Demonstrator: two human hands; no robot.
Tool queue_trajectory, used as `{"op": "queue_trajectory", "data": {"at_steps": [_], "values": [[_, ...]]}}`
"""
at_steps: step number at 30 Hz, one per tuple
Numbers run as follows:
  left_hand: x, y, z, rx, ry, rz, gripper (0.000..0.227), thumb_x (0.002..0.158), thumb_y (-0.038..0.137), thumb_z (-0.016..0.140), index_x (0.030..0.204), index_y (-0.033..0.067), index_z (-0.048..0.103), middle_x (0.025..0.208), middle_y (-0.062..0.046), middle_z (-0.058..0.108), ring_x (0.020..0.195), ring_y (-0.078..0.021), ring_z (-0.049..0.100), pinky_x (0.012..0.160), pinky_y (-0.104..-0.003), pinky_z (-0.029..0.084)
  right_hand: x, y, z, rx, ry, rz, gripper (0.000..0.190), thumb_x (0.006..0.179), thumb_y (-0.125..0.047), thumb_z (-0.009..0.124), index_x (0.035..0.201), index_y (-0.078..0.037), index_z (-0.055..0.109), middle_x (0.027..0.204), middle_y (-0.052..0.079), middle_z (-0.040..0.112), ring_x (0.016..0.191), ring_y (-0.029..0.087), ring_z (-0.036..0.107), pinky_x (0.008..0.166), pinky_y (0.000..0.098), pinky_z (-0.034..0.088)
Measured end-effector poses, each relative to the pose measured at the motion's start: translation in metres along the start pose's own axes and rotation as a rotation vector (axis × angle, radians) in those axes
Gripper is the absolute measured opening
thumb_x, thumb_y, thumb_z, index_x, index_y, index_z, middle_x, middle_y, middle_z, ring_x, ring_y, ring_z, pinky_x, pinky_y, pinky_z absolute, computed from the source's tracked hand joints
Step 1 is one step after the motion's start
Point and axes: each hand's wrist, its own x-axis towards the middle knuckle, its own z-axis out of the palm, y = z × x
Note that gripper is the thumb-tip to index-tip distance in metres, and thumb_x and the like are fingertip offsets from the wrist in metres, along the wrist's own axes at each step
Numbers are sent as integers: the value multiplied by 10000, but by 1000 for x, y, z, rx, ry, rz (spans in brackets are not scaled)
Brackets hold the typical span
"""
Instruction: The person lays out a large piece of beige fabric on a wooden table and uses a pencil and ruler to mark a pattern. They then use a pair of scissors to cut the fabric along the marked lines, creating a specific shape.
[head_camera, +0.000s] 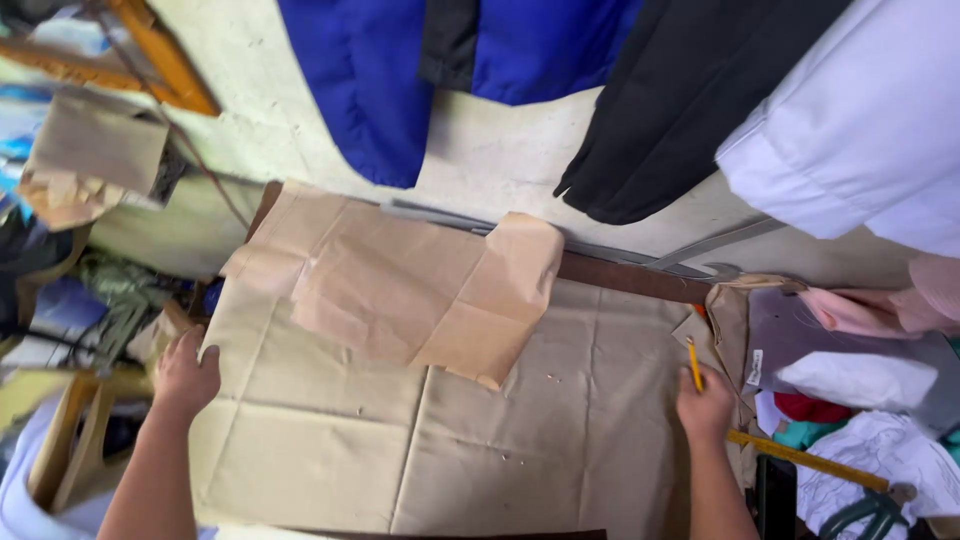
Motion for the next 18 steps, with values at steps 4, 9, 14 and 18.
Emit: {"op": "queue_trajectory", "data": {"at_steps": [4, 9, 14, 18], "values": [[93, 35, 6, 120, -156, -42, 775, 930, 401, 476, 1618, 106, 275, 1712, -88, 207, 1560, -309, 209, 1234, -524, 205, 17, -30, 38, 16, -193, 0, 279, 982, -279, 628, 1201, -143, 735, 1184, 79, 687, 1051, 310, 655, 898, 433, 508], [167, 52, 20, 462, -263, 157, 990, 725, 712, 651, 1595, 402, 294, 1713, -43, 241, 1537, -381, 289, 1195, -571, 322, 33, -71, 24, -198, -412, 360, 474, 1011, -363, 444, 1481, -382, 494, 1666, -23, 288, 1366, 319, 523, 1014, 572, 490], [198, 34, 40, 383, -176, 333, 390, 872, 384, 589, 1232, 253, 665, 1260, -160, 706, 1207, -487, 640, 998, -626, 511, 51, -102, -8, -397, -602, 544, 702, 1013, -279, 417, 1629, -449, 127, 1737, 2, 78, 1358, 397, 542, 1033, 588, 488], [185, -6, 88, 1026, 548, 186, 660, 947, 980, 333, 1110, 388, 574, 977, 144, 637, 688, -128, 581, 746, -295, 356, 67, -84, -4, -411, -576, 477, 758, 1023, -353, 444, 1648, -417, 19, 1704, 58, 191, 1292, 441, 568, 948, 621, 517]]}}
